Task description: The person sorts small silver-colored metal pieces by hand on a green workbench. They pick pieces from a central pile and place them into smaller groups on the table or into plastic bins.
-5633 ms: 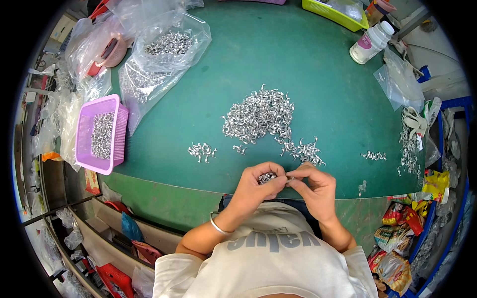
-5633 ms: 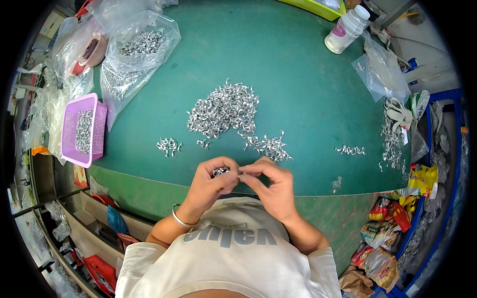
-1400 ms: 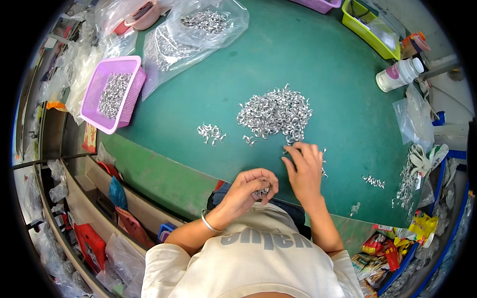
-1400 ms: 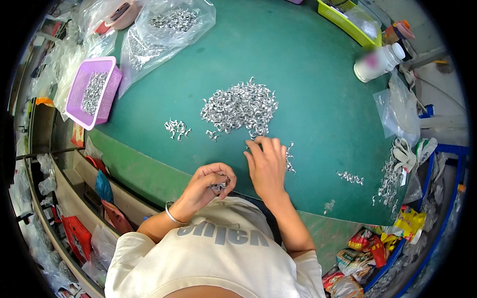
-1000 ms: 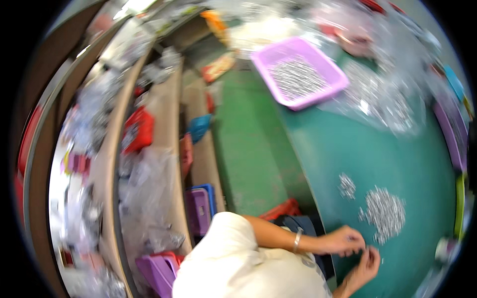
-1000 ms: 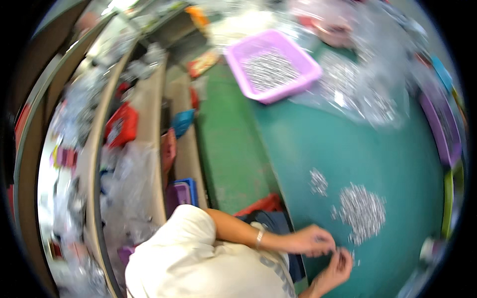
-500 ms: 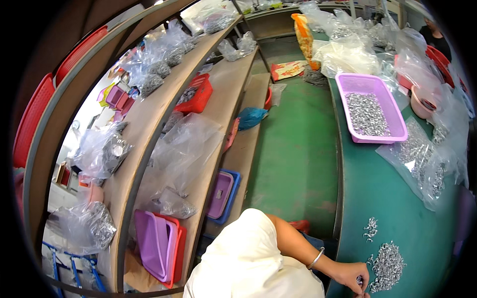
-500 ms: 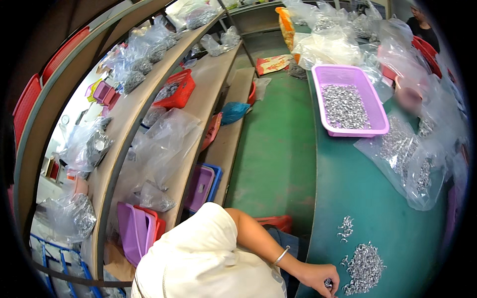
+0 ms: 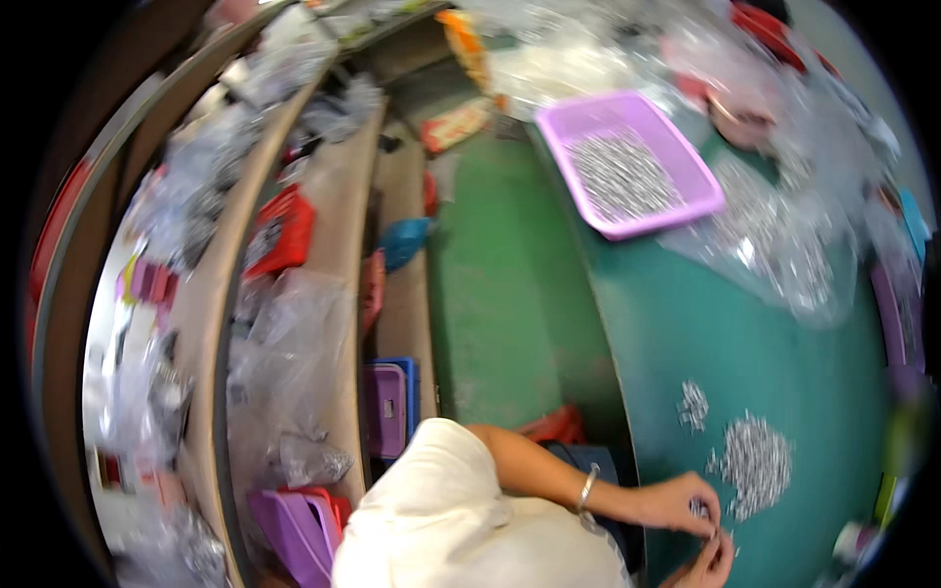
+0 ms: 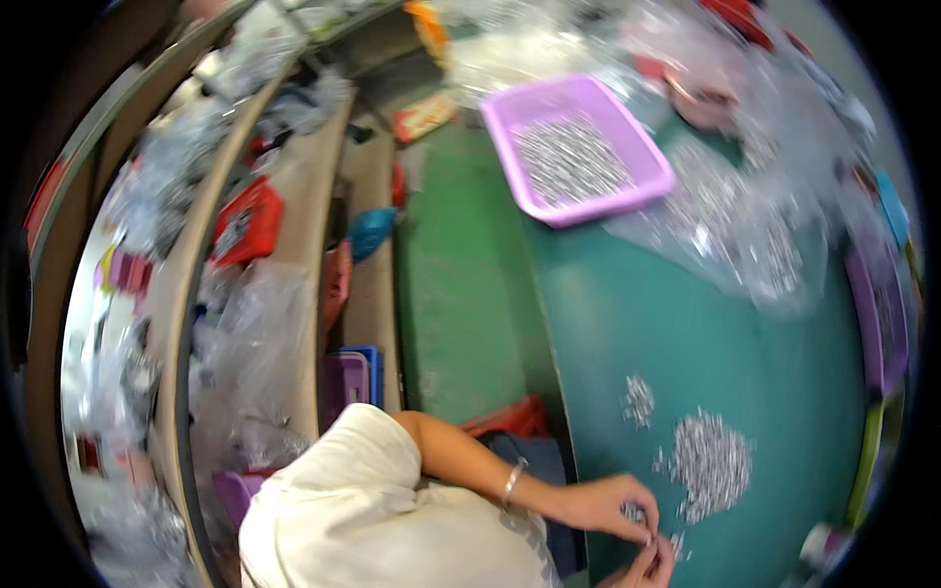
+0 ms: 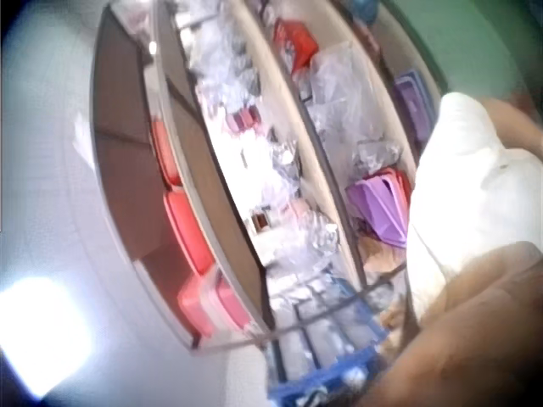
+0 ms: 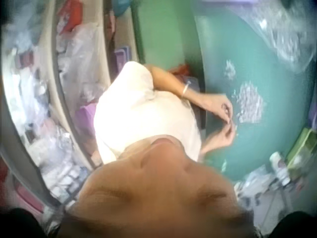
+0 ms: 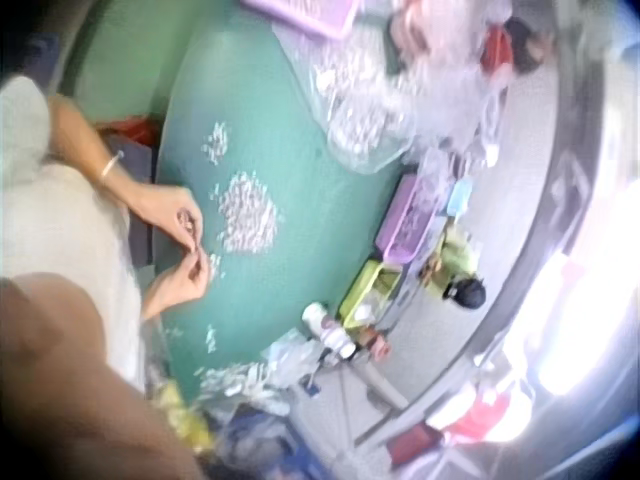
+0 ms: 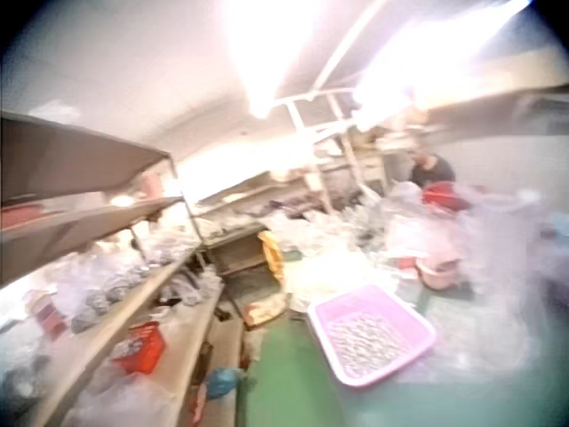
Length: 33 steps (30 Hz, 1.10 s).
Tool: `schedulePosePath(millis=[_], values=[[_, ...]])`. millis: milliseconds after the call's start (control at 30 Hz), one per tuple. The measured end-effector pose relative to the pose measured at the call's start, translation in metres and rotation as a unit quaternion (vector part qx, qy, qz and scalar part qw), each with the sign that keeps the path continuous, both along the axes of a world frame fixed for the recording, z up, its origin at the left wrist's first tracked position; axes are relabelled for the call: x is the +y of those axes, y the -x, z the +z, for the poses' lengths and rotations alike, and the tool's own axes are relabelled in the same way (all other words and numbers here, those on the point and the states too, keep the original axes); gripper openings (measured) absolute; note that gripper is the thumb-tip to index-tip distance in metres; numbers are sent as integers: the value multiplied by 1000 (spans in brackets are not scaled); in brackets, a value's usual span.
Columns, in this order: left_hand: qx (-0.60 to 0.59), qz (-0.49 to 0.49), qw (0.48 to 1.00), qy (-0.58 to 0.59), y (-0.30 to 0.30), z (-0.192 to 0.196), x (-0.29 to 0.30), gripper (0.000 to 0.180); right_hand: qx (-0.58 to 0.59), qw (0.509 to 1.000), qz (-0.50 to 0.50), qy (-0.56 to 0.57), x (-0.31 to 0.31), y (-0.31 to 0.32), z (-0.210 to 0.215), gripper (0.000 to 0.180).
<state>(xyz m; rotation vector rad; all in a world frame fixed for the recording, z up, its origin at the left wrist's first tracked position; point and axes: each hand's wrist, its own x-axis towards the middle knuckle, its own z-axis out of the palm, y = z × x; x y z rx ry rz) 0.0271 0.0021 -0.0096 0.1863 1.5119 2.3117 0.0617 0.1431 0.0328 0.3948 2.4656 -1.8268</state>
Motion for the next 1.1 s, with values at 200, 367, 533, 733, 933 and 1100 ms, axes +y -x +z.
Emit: schedulePosePath(millis=[200, 367, 533, 733, 933, 1100], values=[[-10, 10, 998, 67, 13, 21, -24, 13, 18, 985, -72, 158, -18, 16, -7, 11], [-249, -8, 966, -63, 12, 36, -23, 8, 81, 962, 17, 262, -17, 23, -2, 16], [-295, -51, 944, -140, 9, 32, -20, 13, 80, 955, 14, 285, -12, 18, -5, 16], [-371, -97, 903, -194, 8, 33, -19, 18, 116, 971, 20, 211, -12, 16, -4, 14], [-400, -152, 862, -272, 11, 28, -21, 17, 205, 976, 34, 59, -14, 18, 2, 19], [-383, -175, 851, -313, 10, 24, -22, 16, 273, 961, 45, -30, -16, 19, 9, 23]])
